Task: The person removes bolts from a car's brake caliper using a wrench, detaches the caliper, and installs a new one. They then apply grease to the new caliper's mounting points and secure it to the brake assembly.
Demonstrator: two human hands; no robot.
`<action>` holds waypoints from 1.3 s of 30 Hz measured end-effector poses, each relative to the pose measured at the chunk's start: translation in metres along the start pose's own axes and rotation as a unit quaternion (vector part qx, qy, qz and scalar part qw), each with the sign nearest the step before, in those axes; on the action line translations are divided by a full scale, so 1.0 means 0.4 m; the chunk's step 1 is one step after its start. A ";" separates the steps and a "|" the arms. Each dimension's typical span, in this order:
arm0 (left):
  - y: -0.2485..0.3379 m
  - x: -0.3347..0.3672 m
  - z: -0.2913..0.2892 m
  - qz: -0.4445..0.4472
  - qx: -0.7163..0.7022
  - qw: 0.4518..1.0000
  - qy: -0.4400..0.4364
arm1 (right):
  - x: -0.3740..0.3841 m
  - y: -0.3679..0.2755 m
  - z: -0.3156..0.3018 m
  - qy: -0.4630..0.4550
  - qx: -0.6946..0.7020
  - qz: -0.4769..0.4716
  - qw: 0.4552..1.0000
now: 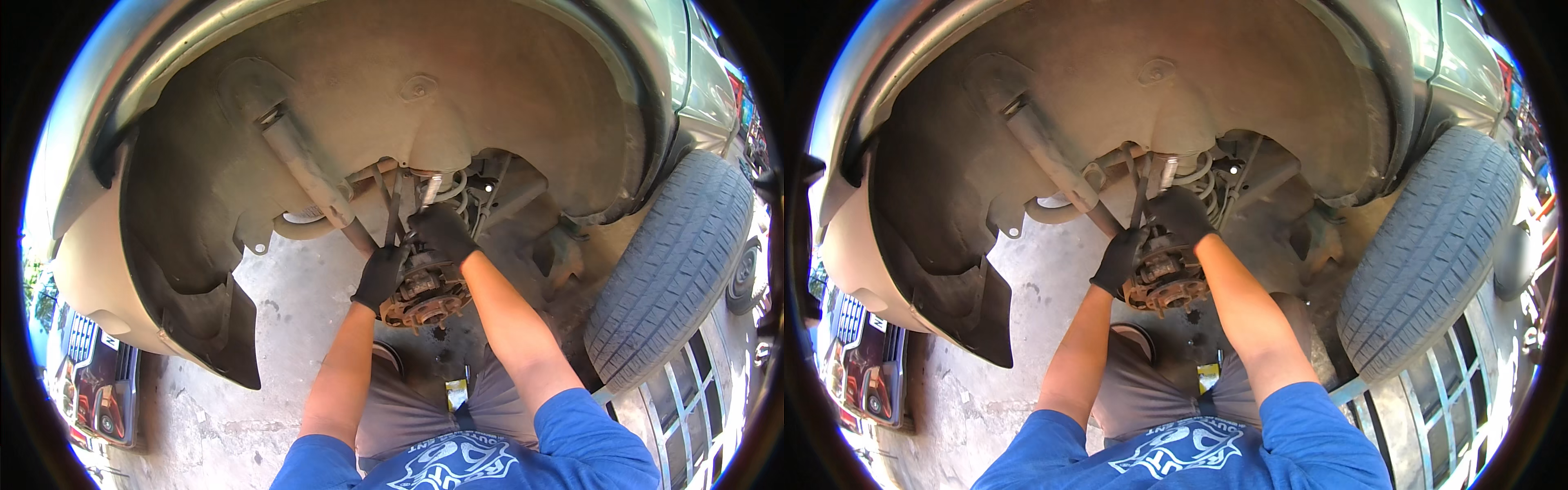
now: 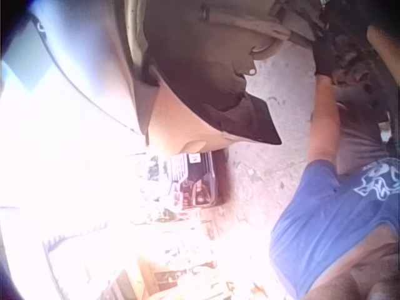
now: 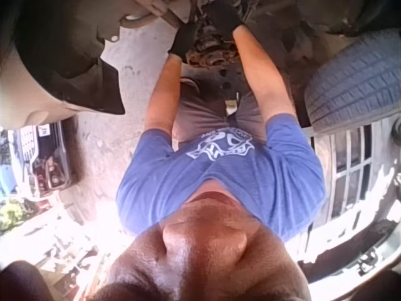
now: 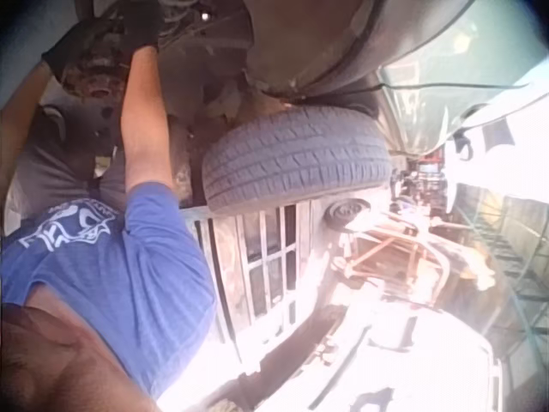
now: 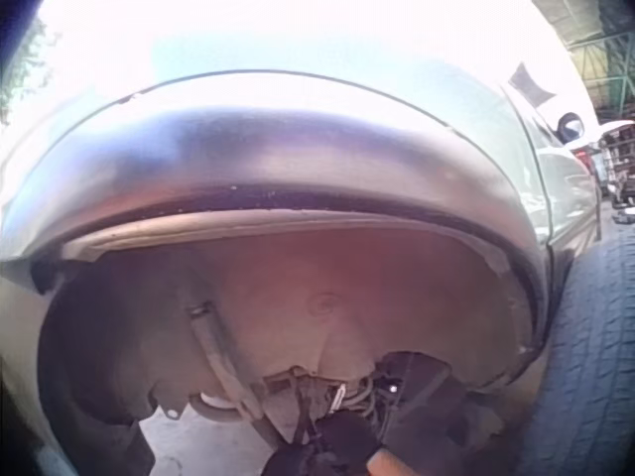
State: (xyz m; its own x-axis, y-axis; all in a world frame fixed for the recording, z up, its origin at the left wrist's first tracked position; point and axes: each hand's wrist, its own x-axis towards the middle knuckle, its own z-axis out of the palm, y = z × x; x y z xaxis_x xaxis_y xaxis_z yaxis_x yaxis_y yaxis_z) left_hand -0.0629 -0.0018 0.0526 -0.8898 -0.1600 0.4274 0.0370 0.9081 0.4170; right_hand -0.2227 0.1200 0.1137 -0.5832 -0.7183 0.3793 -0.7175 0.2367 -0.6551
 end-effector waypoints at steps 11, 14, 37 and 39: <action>-0.024 0.113 0.011 -0.174 -0.339 0.923 -0.058 | -0.009 -0.002 -0.047 -0.090 0.157 0.134 0.974; -0.014 0.104 -0.008 -0.140 -0.242 0.958 -0.067 | -0.018 -0.021 -0.062 -0.067 0.169 0.112 0.977; -0.026 0.101 -0.007 0.038 0.081 0.996 -0.022 | 0.107 -0.146 -0.163 0.146 -0.349 -0.230 0.897; -0.017 0.099 -0.011 0.035 0.087 0.995 -0.019 | 0.129 -0.215 -0.180 0.270 -0.293 -0.350 0.848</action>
State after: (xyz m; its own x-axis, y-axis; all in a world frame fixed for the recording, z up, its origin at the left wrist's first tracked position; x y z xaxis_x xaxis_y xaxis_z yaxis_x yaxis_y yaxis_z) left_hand -0.0963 -0.0162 0.0704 -0.9048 -0.0813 0.4180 0.0235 0.9706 0.2397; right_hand -0.2188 0.1097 0.2368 0.0884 -0.4511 0.8881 -0.9333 0.2740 0.2321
